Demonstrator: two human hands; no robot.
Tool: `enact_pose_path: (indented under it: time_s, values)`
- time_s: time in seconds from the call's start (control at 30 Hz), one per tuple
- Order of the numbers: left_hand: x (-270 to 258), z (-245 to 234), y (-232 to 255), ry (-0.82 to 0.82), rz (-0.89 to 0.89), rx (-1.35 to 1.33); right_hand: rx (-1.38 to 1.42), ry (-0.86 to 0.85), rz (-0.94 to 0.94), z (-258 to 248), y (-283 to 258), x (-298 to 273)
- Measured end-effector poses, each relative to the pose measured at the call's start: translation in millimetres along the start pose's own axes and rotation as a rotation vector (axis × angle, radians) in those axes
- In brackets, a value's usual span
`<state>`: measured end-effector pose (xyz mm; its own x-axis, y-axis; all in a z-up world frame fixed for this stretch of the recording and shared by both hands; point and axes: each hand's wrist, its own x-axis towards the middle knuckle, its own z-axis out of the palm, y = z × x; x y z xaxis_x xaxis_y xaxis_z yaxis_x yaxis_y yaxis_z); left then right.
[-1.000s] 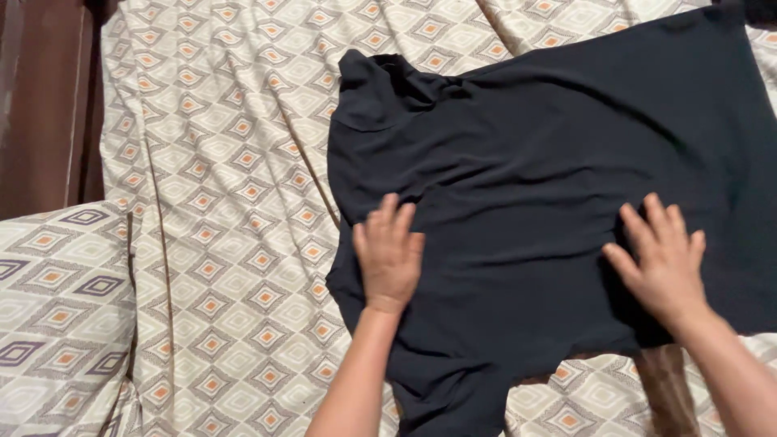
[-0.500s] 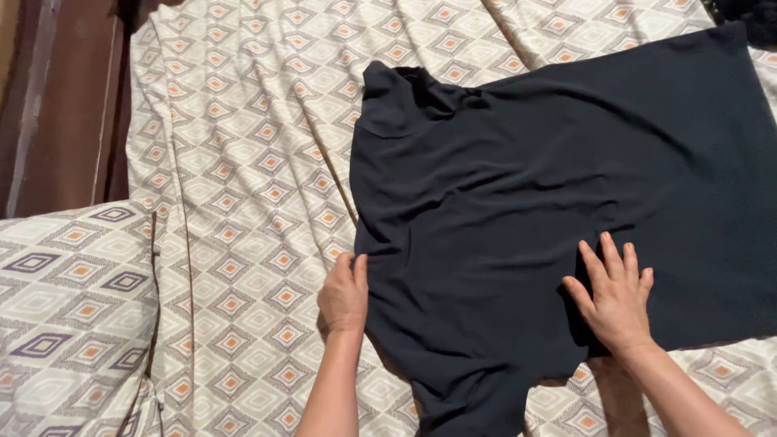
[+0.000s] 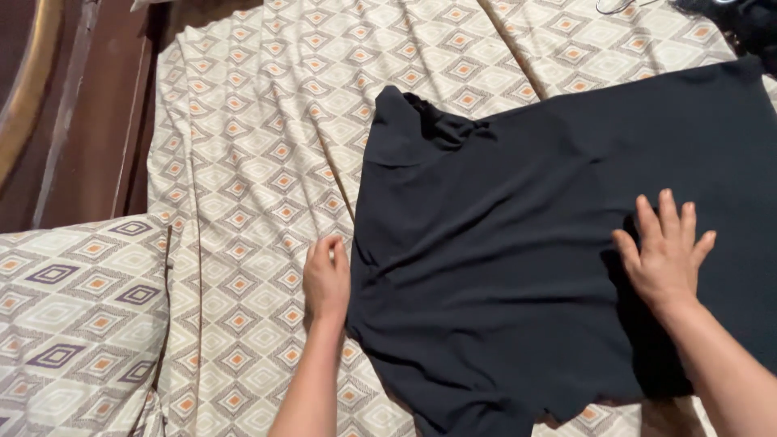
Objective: The person folds a pair of trousers on a bed and places them onto a hanger, then spreads a shirt flat on the bed and smooths it with their hands before gathering it to be hung.
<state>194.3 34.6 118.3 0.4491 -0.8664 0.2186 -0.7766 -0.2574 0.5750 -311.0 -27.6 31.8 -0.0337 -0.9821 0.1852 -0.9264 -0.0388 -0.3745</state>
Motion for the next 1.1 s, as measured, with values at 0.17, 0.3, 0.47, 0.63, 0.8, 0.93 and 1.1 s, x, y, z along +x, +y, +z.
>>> enact_pose_path:
  time_s: [0.17,0.3,0.47,0.63,0.8,0.93,1.1]
  values:
    - [75,55,10,-0.028,0.034,-0.068,0.041,0.005,0.052,27,8,32]
    - [119,100,8,-0.063,-0.063,-0.078,0.004,0.048,0.09,42,5,23]
    - [140,105,39,-0.128,-0.276,-0.23,-0.042,0.061,0.098,51,8,22]
    - [117,84,68,-0.339,0.268,-0.415,-0.044,0.073,0.081,58,10,22]
    - [141,110,32,-0.137,-0.052,-0.335,-0.027,0.083,0.088,63,11,16]
    - [178,149,7,-0.206,-0.283,-0.401,-0.047,0.078,0.09,66,13,17]
    - [219,150,-19,-0.086,-0.321,-0.174,-0.06,0.075,0.099,68,14,16]
